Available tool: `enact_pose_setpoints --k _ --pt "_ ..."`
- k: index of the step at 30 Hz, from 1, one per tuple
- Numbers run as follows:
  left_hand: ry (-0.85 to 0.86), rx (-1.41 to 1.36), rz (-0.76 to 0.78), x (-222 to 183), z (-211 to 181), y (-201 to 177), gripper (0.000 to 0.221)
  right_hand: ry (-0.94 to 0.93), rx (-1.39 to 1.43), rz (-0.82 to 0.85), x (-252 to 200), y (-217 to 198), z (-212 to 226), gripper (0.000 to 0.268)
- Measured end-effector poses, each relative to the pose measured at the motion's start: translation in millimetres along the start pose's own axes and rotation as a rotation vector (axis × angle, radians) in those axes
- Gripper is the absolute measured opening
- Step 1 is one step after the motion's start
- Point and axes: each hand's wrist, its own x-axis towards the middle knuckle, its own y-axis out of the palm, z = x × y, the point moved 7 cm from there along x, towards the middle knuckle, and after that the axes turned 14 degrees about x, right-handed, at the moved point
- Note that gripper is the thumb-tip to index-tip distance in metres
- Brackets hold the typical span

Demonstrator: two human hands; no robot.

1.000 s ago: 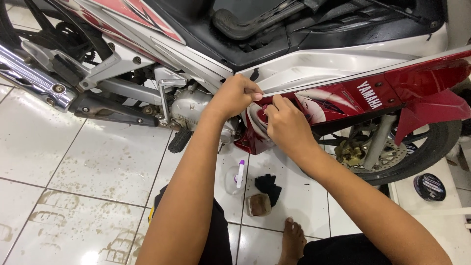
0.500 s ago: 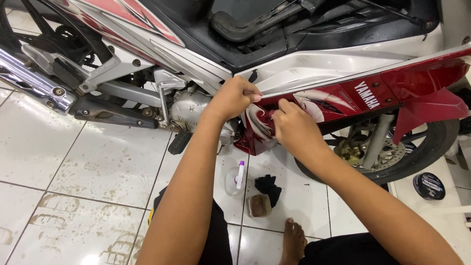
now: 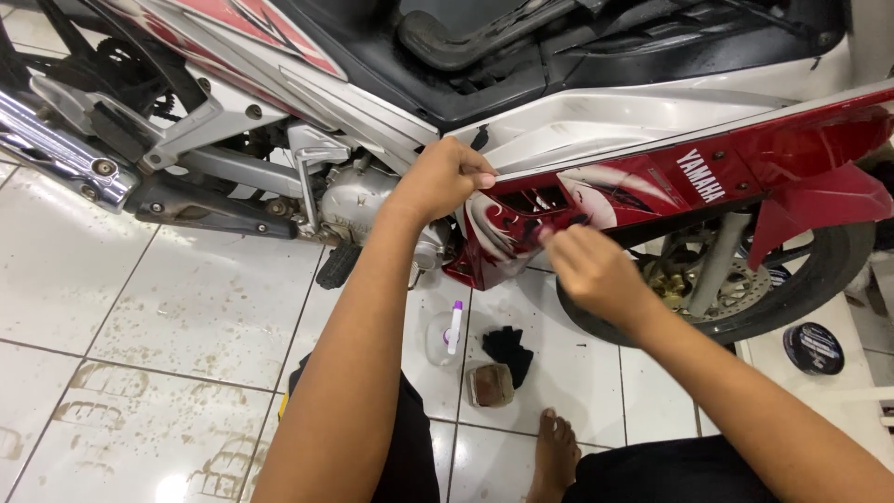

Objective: The person cleans the side panel of a red and white Yamaha motorcycle using a pink sponge and a spray bottle. They wipe the surface, spray a liquid onto the panel, and continue wiping the area.

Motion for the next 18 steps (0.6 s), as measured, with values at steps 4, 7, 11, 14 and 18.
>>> enact_pose_setpoints --k 4,7,11,14,18 --pt "-0.004 -0.002 0.011 -1.1 -0.4 2.2 0.013 -0.025 -0.021 -0.01 -7.4 10.5 1.4 0.012" --pt "-0.012 -0.004 0.014 -2.5 0.7 2.0 0.013 -0.015 -0.017 -0.067 -10.1 4.6 -7.8 0.022" --pt "0.011 0.001 0.002 0.5 -0.4 1.9 0.012 -0.064 -0.004 -0.082 4.4 -0.2 1.6 0.009" --pt "0.016 0.005 0.001 1.5 -0.8 2.5 0.012 -0.079 0.017 -0.071 10.4 1.1 3.8 0.011" --pt "0.016 0.009 -0.002 0.4 1.8 3.3 0.012 -0.079 -0.033 -0.111 13.2 -7.8 -1.7 0.006"
